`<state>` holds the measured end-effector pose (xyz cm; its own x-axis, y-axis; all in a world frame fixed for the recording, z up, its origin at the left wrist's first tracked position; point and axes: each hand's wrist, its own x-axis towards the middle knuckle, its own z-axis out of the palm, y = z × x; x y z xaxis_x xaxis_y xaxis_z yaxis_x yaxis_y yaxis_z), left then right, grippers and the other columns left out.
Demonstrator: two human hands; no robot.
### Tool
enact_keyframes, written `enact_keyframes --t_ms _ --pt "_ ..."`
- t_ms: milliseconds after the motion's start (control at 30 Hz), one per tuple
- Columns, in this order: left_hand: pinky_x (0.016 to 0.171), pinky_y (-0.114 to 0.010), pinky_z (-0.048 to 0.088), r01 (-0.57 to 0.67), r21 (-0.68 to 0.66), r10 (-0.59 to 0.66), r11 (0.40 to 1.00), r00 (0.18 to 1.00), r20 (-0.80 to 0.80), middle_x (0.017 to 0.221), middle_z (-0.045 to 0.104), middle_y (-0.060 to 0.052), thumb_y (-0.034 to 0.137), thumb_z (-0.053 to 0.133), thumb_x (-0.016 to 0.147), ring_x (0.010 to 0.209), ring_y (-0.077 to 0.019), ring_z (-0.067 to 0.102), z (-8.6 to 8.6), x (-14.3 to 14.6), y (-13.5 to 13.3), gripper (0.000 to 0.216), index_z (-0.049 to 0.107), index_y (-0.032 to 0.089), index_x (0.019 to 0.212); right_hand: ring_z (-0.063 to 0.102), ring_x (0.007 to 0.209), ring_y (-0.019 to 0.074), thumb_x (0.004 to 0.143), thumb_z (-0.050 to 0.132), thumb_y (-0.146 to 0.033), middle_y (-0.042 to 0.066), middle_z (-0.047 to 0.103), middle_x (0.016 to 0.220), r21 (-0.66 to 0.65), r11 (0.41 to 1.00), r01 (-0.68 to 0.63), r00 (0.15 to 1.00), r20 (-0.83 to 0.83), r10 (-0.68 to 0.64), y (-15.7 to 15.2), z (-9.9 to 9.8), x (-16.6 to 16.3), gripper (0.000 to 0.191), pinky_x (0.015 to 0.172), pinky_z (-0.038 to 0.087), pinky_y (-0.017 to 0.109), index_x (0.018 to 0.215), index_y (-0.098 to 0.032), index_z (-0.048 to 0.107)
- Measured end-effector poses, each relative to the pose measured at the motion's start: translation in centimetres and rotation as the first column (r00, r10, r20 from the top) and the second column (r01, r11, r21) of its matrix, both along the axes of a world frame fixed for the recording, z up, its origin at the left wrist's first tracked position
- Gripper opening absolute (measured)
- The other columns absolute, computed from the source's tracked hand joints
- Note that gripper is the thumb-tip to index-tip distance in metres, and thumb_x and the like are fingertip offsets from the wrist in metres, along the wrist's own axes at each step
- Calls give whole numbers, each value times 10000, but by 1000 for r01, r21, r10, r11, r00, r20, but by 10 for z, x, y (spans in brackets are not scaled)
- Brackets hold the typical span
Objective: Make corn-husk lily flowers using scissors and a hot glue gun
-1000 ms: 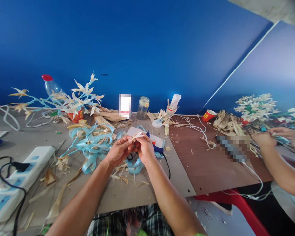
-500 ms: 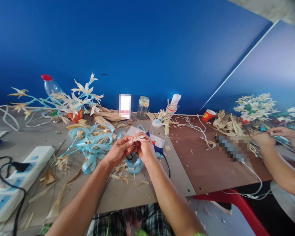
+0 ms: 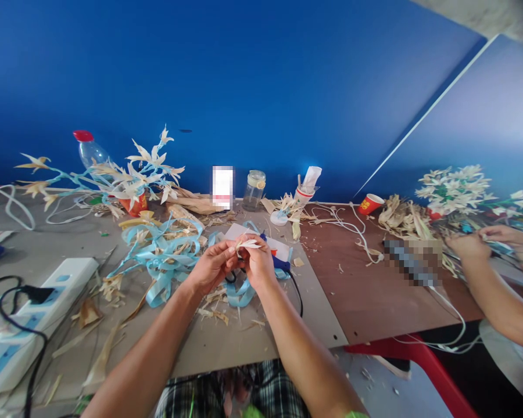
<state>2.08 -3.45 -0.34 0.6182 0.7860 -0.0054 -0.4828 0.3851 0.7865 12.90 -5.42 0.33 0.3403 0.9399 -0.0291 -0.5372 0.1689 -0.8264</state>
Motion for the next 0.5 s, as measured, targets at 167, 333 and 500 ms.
enact_keyframes --t_ms 167,333,500 --pt "705 -266 470 -27 31 28 999 999 -21 484 433 51 314 683 734 472 -50 397 -1 1 1 190 662 129 772 444 497 73 548 666 -201 -34 602 578 11 1000 -7 999 -35 7 -1 2 0 72 462 324 191 566 -180 599" --pt "586 -219 399 -116 182 143 977 979 -144 521 455 27 370 670 731 524 -79 426 -3 1 2 238 660 132 741 459 501 71 562 667 -179 -35 607 575 50 999 12 998 -55 -9 0 2 0 61 478 333 193 558 -180 607" --pt "509 -205 323 -128 323 200 938 958 -203 622 552 -2 363 672 723 530 -73 398 -4 -2 4 256 691 138 845 444 495 73 592 671 -211 -32 589 558 86 996 3 1000 -28 0 0 1 1 87 491 326 207 558 -179 598"
